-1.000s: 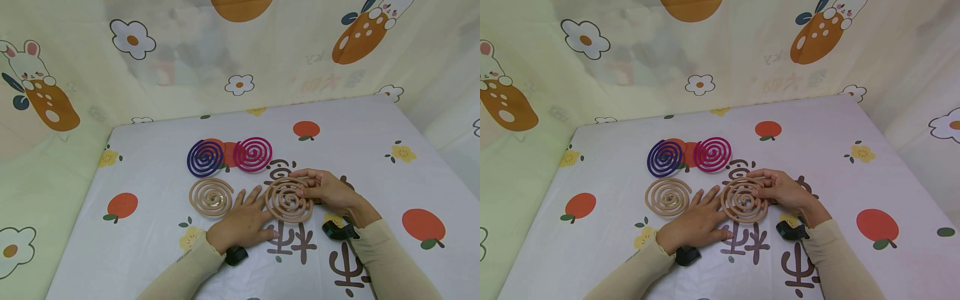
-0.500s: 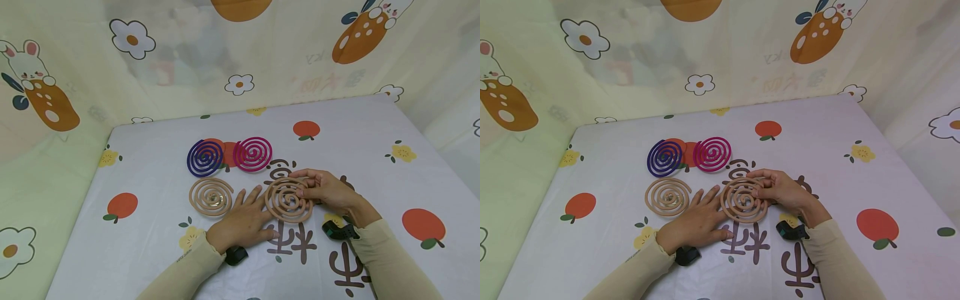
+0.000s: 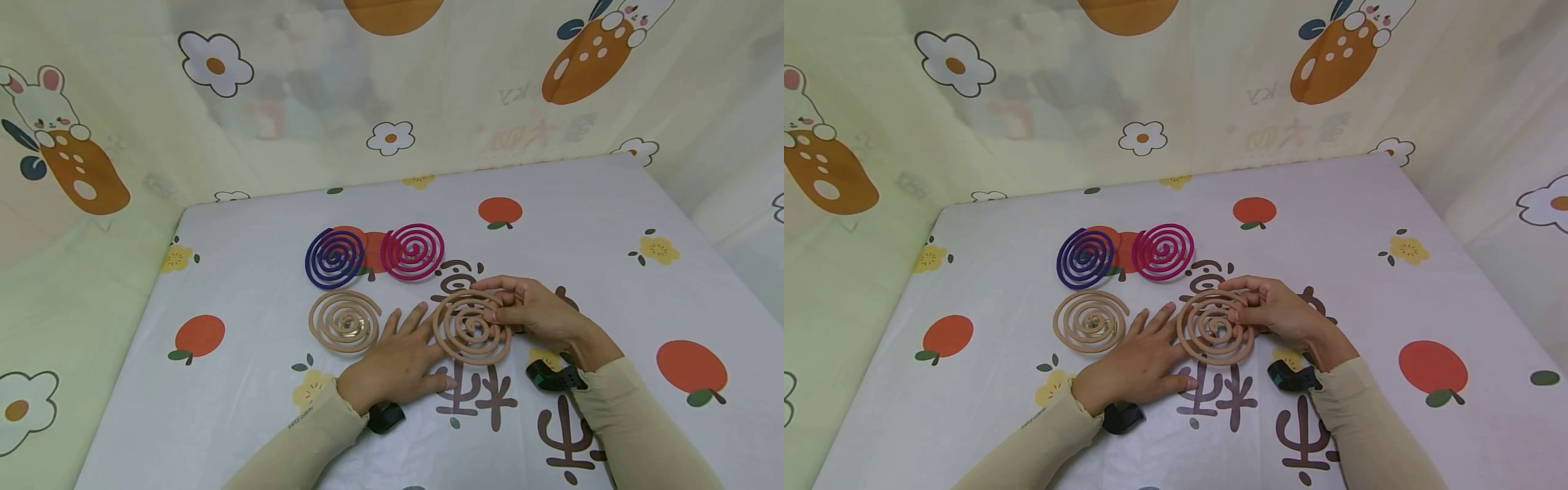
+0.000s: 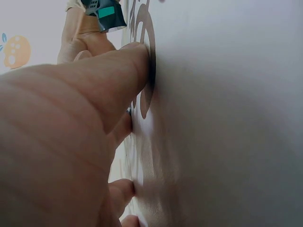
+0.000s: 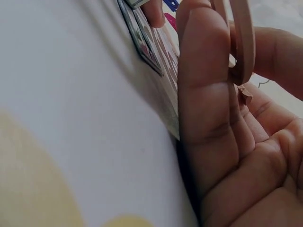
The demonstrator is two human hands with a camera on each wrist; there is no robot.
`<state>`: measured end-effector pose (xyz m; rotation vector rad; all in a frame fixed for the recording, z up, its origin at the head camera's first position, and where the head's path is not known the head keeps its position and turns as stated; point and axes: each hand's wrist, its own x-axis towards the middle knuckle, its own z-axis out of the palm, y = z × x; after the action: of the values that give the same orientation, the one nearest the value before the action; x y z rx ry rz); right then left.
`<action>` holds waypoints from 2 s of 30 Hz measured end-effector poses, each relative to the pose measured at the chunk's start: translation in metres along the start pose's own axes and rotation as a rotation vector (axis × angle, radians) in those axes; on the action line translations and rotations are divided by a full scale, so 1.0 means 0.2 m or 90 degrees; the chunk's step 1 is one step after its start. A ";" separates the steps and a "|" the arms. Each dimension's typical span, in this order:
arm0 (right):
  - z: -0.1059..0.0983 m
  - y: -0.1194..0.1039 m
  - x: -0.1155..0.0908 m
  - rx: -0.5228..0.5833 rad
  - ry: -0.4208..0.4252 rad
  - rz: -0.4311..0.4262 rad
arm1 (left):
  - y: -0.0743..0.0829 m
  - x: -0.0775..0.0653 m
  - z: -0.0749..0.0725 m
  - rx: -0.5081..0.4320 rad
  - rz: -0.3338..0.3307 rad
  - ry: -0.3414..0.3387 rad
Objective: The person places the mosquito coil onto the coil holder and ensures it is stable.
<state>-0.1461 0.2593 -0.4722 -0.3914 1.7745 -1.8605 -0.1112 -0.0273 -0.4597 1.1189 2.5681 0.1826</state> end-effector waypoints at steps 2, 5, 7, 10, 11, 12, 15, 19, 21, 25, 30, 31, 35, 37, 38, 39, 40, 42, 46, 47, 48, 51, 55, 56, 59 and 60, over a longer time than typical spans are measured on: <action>0.00 0.00 0.00 0.003 0.000 0.000 | 0.00 0.00 0.00 0.001 0.000 0.000; 0.00 0.00 0.00 0.005 0.000 -0.001 | 0.00 0.00 0.00 0.001 0.000 0.001; 0.00 0.00 0.00 0.006 0.000 -0.003 | 0.00 0.00 0.00 0.001 0.000 0.000; 0.00 0.00 0.00 0.007 0.000 -0.003 | 0.00 0.00 0.00 0.002 0.001 0.000; 0.00 0.00 0.00 0.008 0.000 -0.003 | 0.00 0.00 0.00 0.003 0.001 0.000; -0.01 0.00 0.00 0.008 0.001 -0.002 | 0.00 0.00 -0.01 0.004 0.002 0.000; -0.01 0.01 0.00 0.010 0.003 -0.002 | 0.00 0.00 -0.01 0.004 0.002 0.000; -0.01 0.01 0.00 0.010 0.003 -0.002 | 0.00 0.00 -0.01 0.000 0.000 -0.002; -0.01 0.00 0.00 0.010 0.004 0.000 | 0.00 0.00 -0.01 -0.002 0.000 -0.002; -0.01 0.00 0.00 0.010 0.003 -0.001 | 0.00 0.00 -0.01 -0.001 0.001 0.002; -0.01 0.00 0.00 0.011 -0.002 -0.005 | 0.00 0.00 0.00 0.001 0.001 0.004; -0.01 0.00 0.00 0.011 -0.003 -0.006 | 0.00 0.00 0.00 0.001 0.002 0.003; -0.01 0.00 0.01 0.011 -0.007 -0.006 | 0.00 0.00 0.00 0.003 0.003 0.001; -0.01 0.00 0.01 0.012 -0.008 -0.006 | 0.00 0.00 0.00 0.004 0.003 0.001; -0.01 0.00 0.01 0.014 -0.008 -0.007 | 0.00 0.00 0.00 0.004 0.003 0.001; -0.01 0.00 0.01 0.015 -0.009 -0.008 | 0.00 0.00 0.00 0.004 0.003 0.001; -0.01 0.00 0.01 0.016 -0.009 -0.009 | 0.00 0.00 0.00 0.003 0.002 0.001; -0.01 0.00 0.01 0.018 -0.011 -0.011 | 0.00 0.00 0.00 0.002 0.000 0.001; -0.01 0.00 0.01 0.018 -0.014 -0.017 | 0.00 0.00 0.00 0.004 0.000 0.002; -0.01 0.00 0.01 0.018 -0.014 -0.017 | 0.00 0.00 0.00 0.006 0.001 0.002; -0.01 0.00 0.01 0.017 -0.015 -0.018 | 0.00 0.00 0.00 0.008 0.001 0.002; -0.01 0.00 0.00 0.011 -0.010 -0.014 | 0.00 0.00 0.00 0.010 0.002 0.002; 0.00 0.00 0.01 0.000 -0.002 -0.005 | 0.00 0.00 0.00 0.008 0.000 -0.001; 0.00 0.00 0.01 -0.003 0.000 -0.004 | 0.00 0.00 0.00 0.008 0.000 -0.002; 0.00 0.00 0.01 -0.008 0.002 -0.002 | 0.00 0.00 0.01 0.011 -0.001 -0.003; 0.00 -0.01 0.01 -0.010 0.004 -0.001 | 0.00 0.00 0.01 0.013 -0.001 -0.002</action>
<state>-0.1474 0.2583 -0.4714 -0.3941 1.7937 -1.8518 -0.1116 -0.0270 -0.4614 1.1225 2.5737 0.1552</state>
